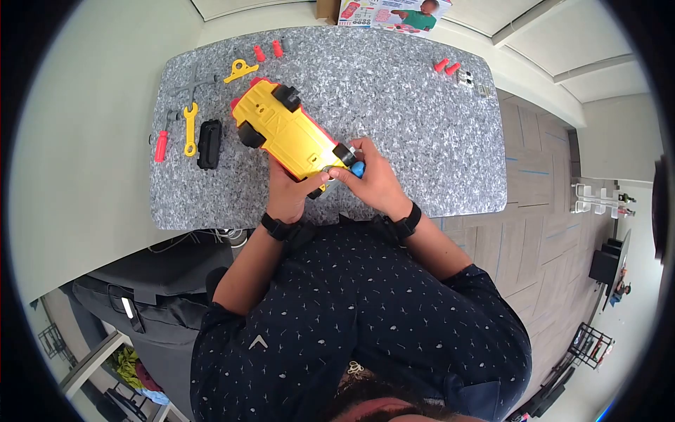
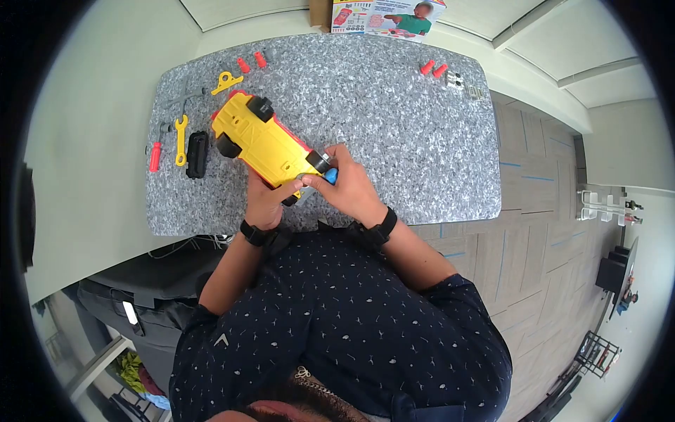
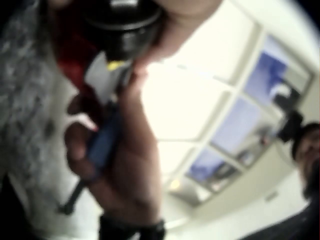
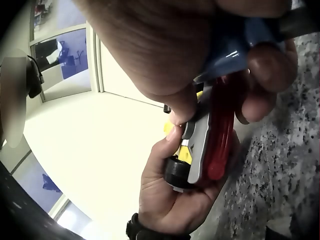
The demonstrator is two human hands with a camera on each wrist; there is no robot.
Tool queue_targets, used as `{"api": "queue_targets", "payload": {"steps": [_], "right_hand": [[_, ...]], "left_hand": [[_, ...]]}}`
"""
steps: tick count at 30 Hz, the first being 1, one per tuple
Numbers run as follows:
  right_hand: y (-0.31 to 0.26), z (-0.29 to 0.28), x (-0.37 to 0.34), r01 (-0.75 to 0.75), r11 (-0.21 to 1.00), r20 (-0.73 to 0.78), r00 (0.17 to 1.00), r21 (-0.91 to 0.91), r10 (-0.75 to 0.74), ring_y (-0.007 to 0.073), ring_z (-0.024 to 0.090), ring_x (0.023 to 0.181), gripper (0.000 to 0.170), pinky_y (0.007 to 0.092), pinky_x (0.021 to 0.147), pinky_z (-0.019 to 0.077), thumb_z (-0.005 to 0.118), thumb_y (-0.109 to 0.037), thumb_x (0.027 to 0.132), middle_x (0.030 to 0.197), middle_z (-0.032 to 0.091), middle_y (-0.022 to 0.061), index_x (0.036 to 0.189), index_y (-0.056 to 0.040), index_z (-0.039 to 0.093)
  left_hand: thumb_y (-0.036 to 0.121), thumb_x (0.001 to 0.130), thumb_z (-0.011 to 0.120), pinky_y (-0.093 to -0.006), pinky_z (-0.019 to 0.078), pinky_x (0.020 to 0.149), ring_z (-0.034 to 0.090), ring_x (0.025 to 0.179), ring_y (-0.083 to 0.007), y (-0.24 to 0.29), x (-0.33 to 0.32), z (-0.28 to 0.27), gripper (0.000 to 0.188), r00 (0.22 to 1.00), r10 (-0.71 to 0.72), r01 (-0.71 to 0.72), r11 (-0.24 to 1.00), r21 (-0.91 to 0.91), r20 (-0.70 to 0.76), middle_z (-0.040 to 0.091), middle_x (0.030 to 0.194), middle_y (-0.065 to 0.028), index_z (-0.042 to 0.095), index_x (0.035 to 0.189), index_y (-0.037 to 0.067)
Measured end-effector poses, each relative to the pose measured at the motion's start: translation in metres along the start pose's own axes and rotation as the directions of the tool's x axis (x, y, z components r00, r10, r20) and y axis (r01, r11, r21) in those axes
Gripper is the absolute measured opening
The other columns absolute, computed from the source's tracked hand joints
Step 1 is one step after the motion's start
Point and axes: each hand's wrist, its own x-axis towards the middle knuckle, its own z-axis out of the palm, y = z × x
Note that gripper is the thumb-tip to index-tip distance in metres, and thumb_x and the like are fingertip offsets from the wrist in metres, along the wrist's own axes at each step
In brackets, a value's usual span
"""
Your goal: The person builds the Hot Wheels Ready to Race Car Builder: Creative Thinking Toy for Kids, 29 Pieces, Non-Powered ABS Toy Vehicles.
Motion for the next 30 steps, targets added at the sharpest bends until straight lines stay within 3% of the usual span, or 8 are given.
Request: {"api": "queue_targets", "payload": {"steps": [1, 4, 7, 14, 15, 19, 25, 30], "right_hand": [[0.004, 0.001, -0.001, 0.018, 1.000, 0.004, 1.000, 0.002, -0.018, 0.0208, 0.075, 0.078, 0.066, 0.0379, 0.071, 0.0584, 0.090, -0.040, 0.099, 0.101, 0.078, 0.0144, 0.140, -0.0013, 0.056], [0.010, -0.002, -0.004, -0.115, 0.977, 0.159, 0.983, 0.178, 0.086, 0.0276, 0.077, 0.072, 0.072, 0.0408, 0.067, 0.0598, 0.089, -0.045, 0.098, 0.092, 0.077, 0.0166, 0.143, 0.0012, 0.055], [0.005, -0.003, -0.012, -0.158, 0.939, 0.200, 0.975, 0.307, 0.098, 0.0182, 0.072, 0.063, 0.075, 0.0349, 0.059, 0.0575, 0.086, -0.046, 0.102, 0.092, 0.076, 0.0146, 0.146, 0.0050, 0.053], [0.011, -0.008, -0.019, -0.260, 0.923, 0.194, 0.958, 0.282, 0.210, 0.0154, 0.069, 0.056, 0.076, 0.0316, 0.051, 0.0537, 0.083, -0.043, 0.105, 0.085, 0.077, 0.0131, 0.144, 0.0139, 0.051], [0.013, -0.008, -0.020, -0.266, 0.913, 0.184, 0.959, 0.308, 0.217, 0.0152, 0.068, 0.055, 0.076, 0.0312, 0.050, 0.0532, 0.082, -0.043, 0.105, 0.084, 0.077, 0.0126, 0.144, 0.0137, 0.051], [0.017, -0.004, -0.024, -0.284, 0.880, 0.174, 0.957, 0.381, 0.234, 0.0145, 0.066, 0.051, 0.071, 0.0301, 0.048, 0.0514, 0.080, -0.043, 0.107, 0.080, 0.076, 0.0101, 0.143, 0.0119, 0.053], [0.010, -0.008, -0.025, -0.317, 0.874, 0.191, 0.946, 0.369, 0.263, 0.0151, 0.066, 0.050, 0.069, 0.0308, 0.046, 0.0506, 0.078, -0.043, 0.108, 0.076, 0.074, 0.0086, 0.142, 0.0117, 0.053], [0.002, -0.011, -0.025, -0.348, 0.877, 0.202, 0.934, 0.332, 0.295, 0.0152, 0.065, 0.050, 0.073, 0.0310, 0.045, 0.0500, 0.078, -0.042, 0.108, 0.075, 0.073, 0.0081, 0.146, 0.0132, 0.050]], "left_hand": [[-0.012, 0.084, 0.088, -0.0423, 0.0597, 0.112, 0.069, 0.134, -0.0233, 0.000, -0.001, 0.001, 0.090, 1.000, -0.005, 0.005, 1.000, 0.006, -0.001, 0.064, 0.146, -0.0089, 0.041, 0.156, 0.010], [-0.011, 0.084, 0.089, -0.0419, 0.0604, 0.111, 0.070, 0.133, -0.0234, 0.004, -0.006, 0.006, 0.089, 1.000, -0.022, 0.021, 1.000, 0.013, 0.015, 0.064, 0.145, -0.0091, 0.040, 0.156, 0.010], [-0.011, 0.084, 0.089, -0.0416, 0.0609, 0.110, 0.071, 0.132, -0.0237, 0.004, -0.007, 0.008, 0.089, 0.998, -0.056, 0.055, 0.998, 0.014, 0.034, 0.065, 0.143, -0.0099, 0.039, 0.156, 0.009], [-0.001, 0.086, 0.093, -0.0420, 0.0597, 0.111, 0.070, 0.133, -0.0238, -0.003, -0.002, 0.012, 0.087, 0.996, -0.081, 0.072, 0.973, 0.219, 0.029, 0.066, 0.143, -0.0141, 0.038, 0.153, 0.002], [0.006, 0.088, 0.093, -0.0419, 0.0581, 0.113, 0.069, 0.134, -0.0247, -0.005, -0.003, 0.015, 0.096, 0.999, 0.019, -0.031, 0.961, 0.275, 0.046, 0.065, 0.146, -0.0165, 0.032, 0.163, -0.001], [0.000, 0.095, 0.083, -0.0403, 0.0542, 0.116, 0.064, 0.140, -0.0227, -0.002, -0.002, 0.021, 0.100, 0.992, 0.060, -0.101, 0.900, 0.424, 0.110, 0.061, 0.154, -0.0138, 0.024, 0.176, 0.001], [0.010, 0.093, 0.087, -0.0408, 0.0546, 0.115, 0.067, 0.138, -0.0250, -0.003, 0.007, 0.017, 0.107, 0.985, 0.080, -0.130, 0.925, 0.356, 0.149, 0.063, 0.153, -0.0165, 0.022, 0.177, -0.002], [0.006, 0.093, 0.088, -0.0412, 0.0519, 0.118, 0.064, 0.142, -0.0240, 0.004, 0.007, 0.016, 0.104, 0.991, 0.040, -0.087, 0.922, 0.377, 0.130, 0.062, 0.157, -0.0153, 0.027, 0.177, -0.001]]}}
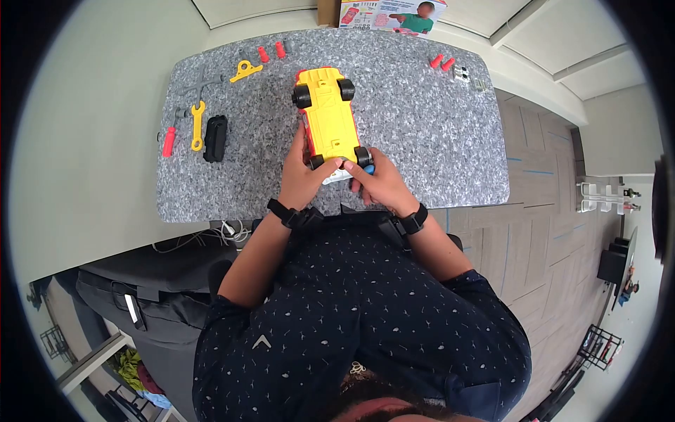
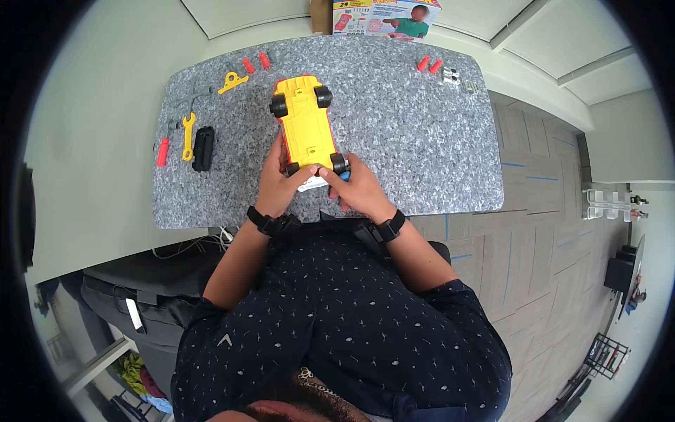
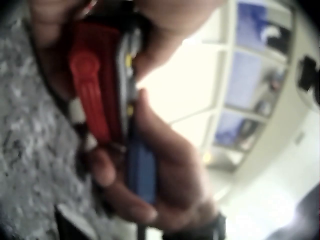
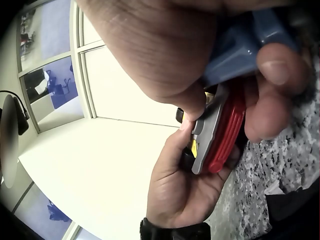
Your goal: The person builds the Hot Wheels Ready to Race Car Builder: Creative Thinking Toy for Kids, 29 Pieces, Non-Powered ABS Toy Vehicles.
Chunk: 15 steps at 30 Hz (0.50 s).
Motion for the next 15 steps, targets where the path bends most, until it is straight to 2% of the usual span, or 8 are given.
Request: {"api": "queue_targets", "payload": {"steps": [4, 10, 13, 15], "right_hand": [[0.010, 0.000, 0.005, 0.010, 1.000, 0.004, 1.000, 0.015, -0.010, 0.0146, 0.064, 0.049, 0.075, 0.0312, 0.045, 0.0495, 0.079, -0.038, 0.108, 0.076, 0.073, 0.0083, 0.150, 0.0146, 0.046], [0.005, -0.003, 0.009, 0.015, 0.999, 0.068, 0.998, 0.043, -0.017, 0.0138, 0.063, 0.048, 0.066, 0.0306, 0.044, 0.0482, 0.080, -0.033, 0.107, 0.079, 0.074, 0.0088, 0.148, 0.0104, 0.051], [0.004, -0.003, 0.013, 0.055, 0.998, 0.085, 0.995, 0.000, -0.055, 0.0132, 0.064, 0.051, 0.060, 0.0302, 0.045, 0.0485, 0.081, -0.033, 0.106, 0.081, 0.074, 0.0085, 0.145, 0.0063, 0.057], [0.005, -0.004, 0.018, 0.120, 0.992, 0.054, 0.991, -0.029, -0.119, 0.0126, 0.065, 0.054, 0.057, 0.0296, 0.047, 0.0489, 0.082, -0.033, 0.106, 0.084, 0.074, 0.0080, 0.143, 0.0040, 0.059]], "left_hand": [[0.006, 0.091, 0.090, -0.0429, 0.0495, 0.120, 0.061, 0.146, -0.0244, -0.001, 0.006, -0.008, 0.104, 1.000, -0.014, 0.014, 0.997, 0.073, 0.005, 0.060, 0.161, -0.0159, 0.030, 0.176, -0.001], [0.006, 0.089, 0.091, -0.0450, 0.0485, 0.122, 0.059, 0.149, -0.0266, -0.006, 0.012, -0.017, 0.107, 0.998, 0.018, -0.016, 0.999, -0.032, 0.054, 0.054, 0.166, -0.0182, 0.029, 0.176, -0.002], [0.003, 0.088, 0.090, -0.0435, 0.0487, 0.122, 0.059, 0.149, -0.0265, 0.006, 0.014, -0.016, 0.104, 0.993, 0.115, -0.117, 0.990, 0.073, 0.037, 0.053, 0.168, -0.0194, 0.033, 0.175, 0.000], [0.002, 0.086, 0.089, -0.0428, 0.0503, 0.121, 0.061, 0.147, -0.0298, 0.030, 0.016, -0.013, 0.100, 0.971, 0.233, -0.238, 0.914, 0.329, 0.056, 0.056, 0.166, -0.0198, 0.040, 0.173, 0.001]]}}
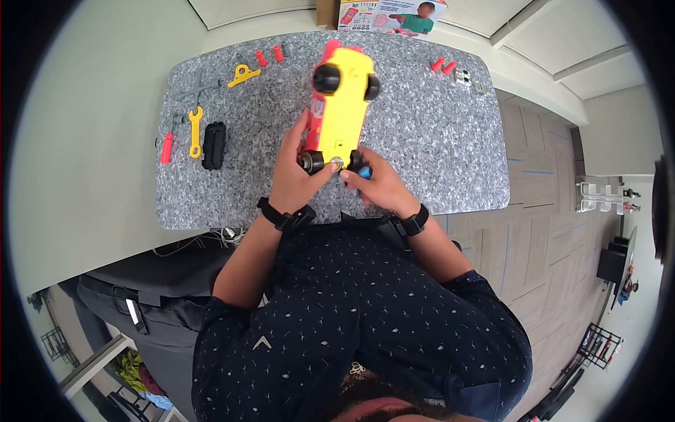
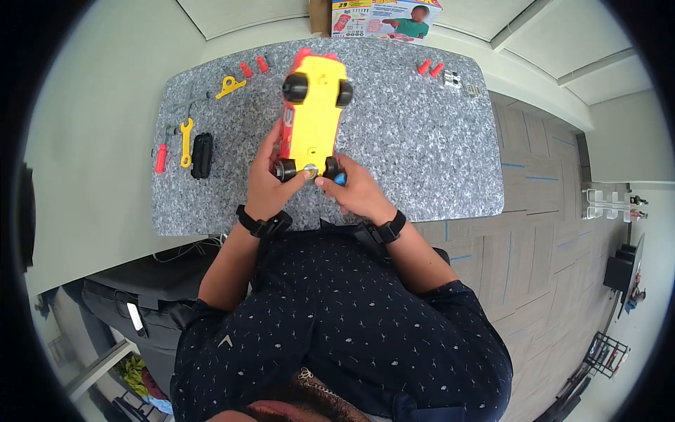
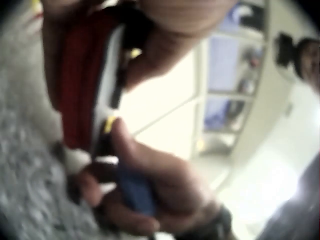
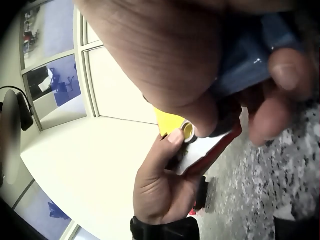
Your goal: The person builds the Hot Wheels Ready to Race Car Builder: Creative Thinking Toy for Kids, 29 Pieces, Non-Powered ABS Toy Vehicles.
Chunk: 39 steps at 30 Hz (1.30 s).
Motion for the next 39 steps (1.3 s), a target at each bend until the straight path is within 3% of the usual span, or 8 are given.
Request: {"api": "queue_targets", "payload": {"steps": [4, 7, 10, 18, 21, 25, 31, 39], "right_hand": [[-0.008, -0.022, 0.008, 0.091, 0.994, -0.161, 0.984, 0.056, -0.081, 0.0111, 0.066, 0.062, 0.051, 0.0274, 0.049, 0.0485, 0.081, -0.029, 0.106, 0.088, 0.073, 0.0065, 0.142, 0.0001, 0.060], [0.018, -0.069, 0.017, 0.004, 0.965, -0.290, 0.954, 0.262, 0.074, 0.0104, 0.065, 0.064, 0.043, 0.0249, 0.049, 0.0460, 0.073, -0.018, 0.107, 0.088, 0.072, 0.0040, 0.145, -0.0030, 0.061], [0.003, -0.094, 0.012, 0.100, 0.923, -0.364, 0.930, 0.371, 0.046, 0.0109, 0.067, 0.064, 0.039, 0.0242, 0.046, 0.0437, 0.063, -0.009, 0.109, 0.087, 0.071, 0.0042, 0.147, -0.0030, 0.061], [-0.009, -0.108, 0.004, 0.022, 0.874, -0.256, 0.959, 0.485, 0.118, 0.0108, 0.067, 0.063, 0.041, 0.0232, 0.043, 0.0404, 0.070, -0.025, 0.113, 0.089, 0.072, 0.0054, 0.144, 0.0014, 0.062], [-0.011, -0.100, 0.009, 0.028, 0.958, -0.318, 0.946, 0.287, 0.067, 0.0094, 0.065, 0.061, 0.044, 0.0233, 0.043, 0.0405, 0.077, -0.025, 0.110, 0.086, 0.072, 0.0041, 0.142, 0.0019, 0.062], [-0.007, -0.101, 0.019, 0.044, 0.961, -0.310, 0.950, 0.274, 0.045, 0.0084, 0.063, 0.057, 0.046, 0.0234, 0.042, 0.0408, 0.080, -0.022, 0.107, 0.082, 0.071, 0.0037, 0.142, 0.0025, 0.061], [0.004, -0.098, 0.022, 0.063, 0.954, -0.330, 0.943, 0.291, 0.038, 0.0086, 0.061, 0.058, 0.037, 0.0229, 0.043, 0.0393, 0.077, -0.019, 0.109, 0.087, 0.071, 0.0036, 0.139, -0.0023, 0.062], [0.009, -0.094, 0.033, 0.104, 0.956, -0.356, 0.935, 0.274, 0.000, 0.0083, 0.060, 0.059, 0.039, 0.0243, 0.045, 0.0419, 0.077, -0.018, 0.109, 0.087, 0.068, 0.0017, 0.141, -0.0015, 0.063]], "left_hand": [[-0.003, 0.079, 0.089, -0.0429, 0.0556, 0.115, 0.066, 0.139, -0.0366, 0.026, 0.016, -0.012, 0.094, 0.951, 0.303, -0.300, 0.856, 0.422, 0.061, 0.062, 0.160, -0.0183, 0.054, 0.165, 0.004], [-0.001, 0.082, 0.084, -0.0444, 0.0588, 0.109, 0.069, 0.126, -0.0366, 0.034, 0.026, -0.025, 0.081, 0.862, 0.401, -0.508, 0.692, 0.513, 0.312, 0.064, 0.158, -0.0161, 0.061, 0.159, 0.005], [0.004, 0.089, 0.077, -0.0445, 0.0591, 0.106, 0.069, 0.116, -0.0304, 0.027, 0.030, -0.026, 0.066, 0.764, 0.433, -0.642, 0.434, 0.632, 0.479, 0.065, 0.156, -0.0138, 0.065, 0.154, 0.006], [0.013, 0.099, 0.071, -0.0502, 0.0580, 0.106, 0.060, 0.096, -0.0231, 0.000, 0.033, -0.022, 0.055, 0.702, 0.448, -0.686, 0.216, 0.695, 0.553, 0.063, 0.151, -0.0095, 0.069, 0.153, 0.022], [0.017, 0.102, 0.069, -0.0528, 0.0571, 0.107, 0.057, 0.094, -0.0221, -0.018, 0.032, -0.019, 0.055, 0.674, 0.461, -0.693, 0.122, 0.711, 0.578, 0.062, 0.151, -0.0093, 0.067, 0.155, 0.029], [0.021, 0.104, 0.066, -0.0534, 0.0560, 0.108, 0.057, 0.097, -0.0222, -0.023, 0.033, -0.012, 0.060, 0.660, 0.445, -0.675, -0.005, 0.738, 0.606, 0.059, 0.153, -0.0113, 0.059, 0.162, 0.035], [0.015, 0.104, 0.063, -0.0563, 0.0540, 0.112, 0.057, 0.101, -0.0221, -0.017, 0.032, -0.010, 0.068, 0.706, 0.343, -0.674, 0.055, 0.737, 0.620, 0.053, 0.162, -0.0156, 0.054, 0.167, 0.039], [0.010, 0.103, 0.062, -0.0576, 0.0483, 0.123, 0.060, 0.106, -0.0247, -0.006, 0.031, -0.017, 0.067, 0.775, 0.268, -0.628, 0.228, 0.744, 0.572, 0.048, 0.170, -0.0163, 0.060, 0.163, 0.038]]}}
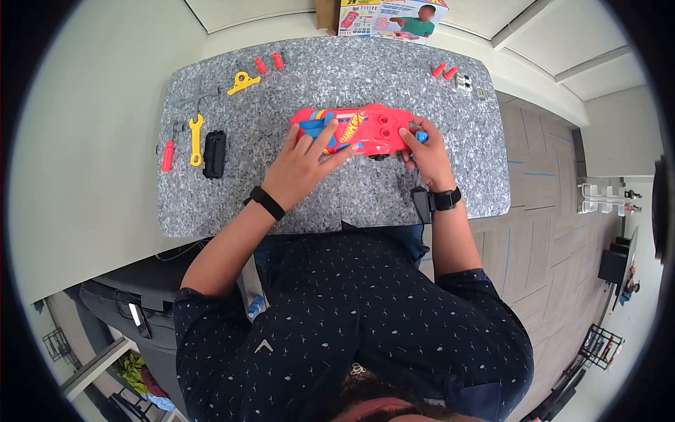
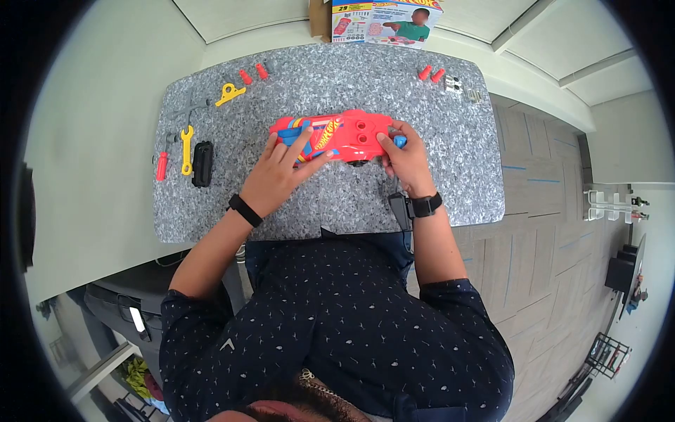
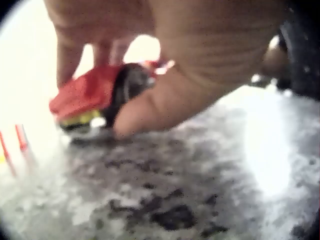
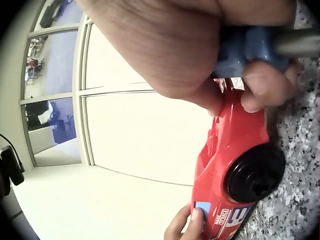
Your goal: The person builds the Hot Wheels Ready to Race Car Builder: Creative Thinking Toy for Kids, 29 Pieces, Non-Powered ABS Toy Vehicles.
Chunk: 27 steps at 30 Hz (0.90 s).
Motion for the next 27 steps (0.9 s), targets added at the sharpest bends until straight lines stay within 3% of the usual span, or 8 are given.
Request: {"api": "queue_targets", "payload": {"steps": [3, 10, 13, 16, 17, 20, 23, 27], "right_hand": [[-0.001, 0.008, 0.017, -0.022, 1.000, 0.014, 1.000, 0.010, 0.022, 0.0085, 0.061, 0.060, 0.042, 0.0248, 0.044, 0.0436, 0.079, -0.018, 0.108, 0.082, 0.068, 0.0019, 0.142, 0.0012, 0.063], [0.002, 0.001, 0.024, 0.089, 0.994, -0.041, 0.995, 0.066, -0.087, 0.0176, 0.073, 0.093, 0.046, 0.0331, 0.072, 0.0611, 0.071, -0.005, 0.106, 0.114, 0.074, 0.0111, 0.149, 0.0036, 0.056], [0.006, -0.019, 0.027, 0.076, 0.973, -0.082, 0.995, 0.217, -0.060, 0.0246, 0.076, 0.104, 0.048, 0.0397, 0.086, 0.0663, 0.068, -0.006, 0.108, 0.138, 0.070, 0.0165, 0.153, 0.0032, 0.053], [0.005, -0.023, 0.025, 0.064, 0.983, -0.131, 0.991, 0.172, -0.042, 0.0187, 0.074, 0.099, 0.047, 0.0347, 0.079, 0.0638, 0.071, -0.011, 0.110, 0.128, 0.075, 0.0144, 0.151, 0.0031, 0.054], [0.005, -0.027, 0.027, 0.069, 0.995, -0.134, 0.989, 0.078, -0.058, 0.0168, 0.073, 0.095, 0.046, 0.0335, 0.075, 0.0622, 0.072, -0.011, 0.109, 0.121, 0.076, 0.0130, 0.150, 0.0035, 0.057], [0.006, -0.040, 0.038, 0.059, 0.983, -0.140, 0.987, -0.176, -0.085, 0.0116, 0.070, 0.083, 0.043, 0.0302, 0.064, 0.0576, 0.077, -0.013, 0.106, 0.103, 0.076, 0.0083, 0.143, 0.0036, 0.064], [0.004, -0.041, 0.049, 0.046, 0.952, -0.141, 0.986, -0.302, -0.092, 0.0090, 0.065, 0.074, 0.038, 0.0284, 0.057, 0.0539, 0.081, -0.015, 0.104, 0.094, 0.073, 0.0038, 0.136, 0.0017, 0.072], [0.008, -0.033, 0.061, 0.077, 0.957, -0.098, 0.989, -0.278, -0.108, 0.0097, 0.064, 0.068, 0.038, 0.0275, 0.053, 0.0522, 0.082, -0.015, 0.103, 0.094, 0.072, 0.0037, 0.137, -0.0002, 0.073]], "left_hand": [[0.007, 0.102, 0.062, -0.0561, 0.0469, 0.126, 0.061, 0.109, -0.0258, -0.015, 0.002, 0.005, 0.069, 0.999, -0.032, 0.032, 0.999, 0.001, 0.029, 0.047, 0.171, -0.0144, 0.059, 0.164, 0.038], [0.001, 0.101, 0.060, -0.0509, 0.0464, 0.127, 0.063, 0.120, -0.0311, -0.041, 0.000, 0.018, 0.074, 0.999, -0.038, 0.038, 0.999, -0.028, -0.003, 0.047, 0.173, -0.0137, 0.057, 0.167, 0.033], [0.001, 0.094, 0.070, -0.0512, 0.0470, 0.126, 0.060, 0.139, -0.0379, -0.051, -0.006, 0.011, 0.077, 0.994, -0.100, 0.085, 0.965, -0.248, -0.047, 0.047, 0.173, -0.0147, 0.057, 0.166, 0.024], [0.005, 0.086, 0.084, -0.0499, 0.0482, 0.124, 0.056, 0.145, -0.0403, -0.055, -0.020, -0.010, 0.081, 0.951, -0.298, 0.251, 0.901, -0.354, -0.087, 0.048, 0.172, -0.0158, 0.058, 0.162, 0.015], [0.009, 0.077, 0.095, -0.0515, 0.0506, 0.118, 0.058, 0.142, -0.0408, -0.056, -0.025, -0.012, 0.087, 0.913, -0.398, 0.348, 0.875, -0.336, -0.093, 0.053, 0.164, -0.0160, 0.060, 0.156, 0.010], [0.012, 0.079, 0.095, -0.0504, 0.0543, 0.109, 0.063, 0.133, -0.0405, -0.060, -0.047, -0.007, 0.075, 0.792, -0.593, 0.602, 0.723, -0.340, 0.141, 0.063, 0.147, -0.0155, 0.064, 0.147, 0.006], [0.014, 0.078, 0.097, -0.0501, 0.0571, 0.100, 0.069, 0.119, -0.0400, -0.062, -0.052, 0.008, 0.069, 0.769, -0.571, 0.636, 0.637, -0.436, 0.287, 0.069, 0.127, -0.0149, 0.067, 0.139, 0.002], [0.008, 0.079, 0.096, -0.0401, 0.0608, 0.088, 0.075, 0.095, -0.0293, -0.066, -0.049, 0.028, 0.064, 0.763, -0.616, 0.615, 0.602, -0.509, 0.193, 0.073, 0.121, -0.0152, 0.070, 0.137, 0.000]]}}
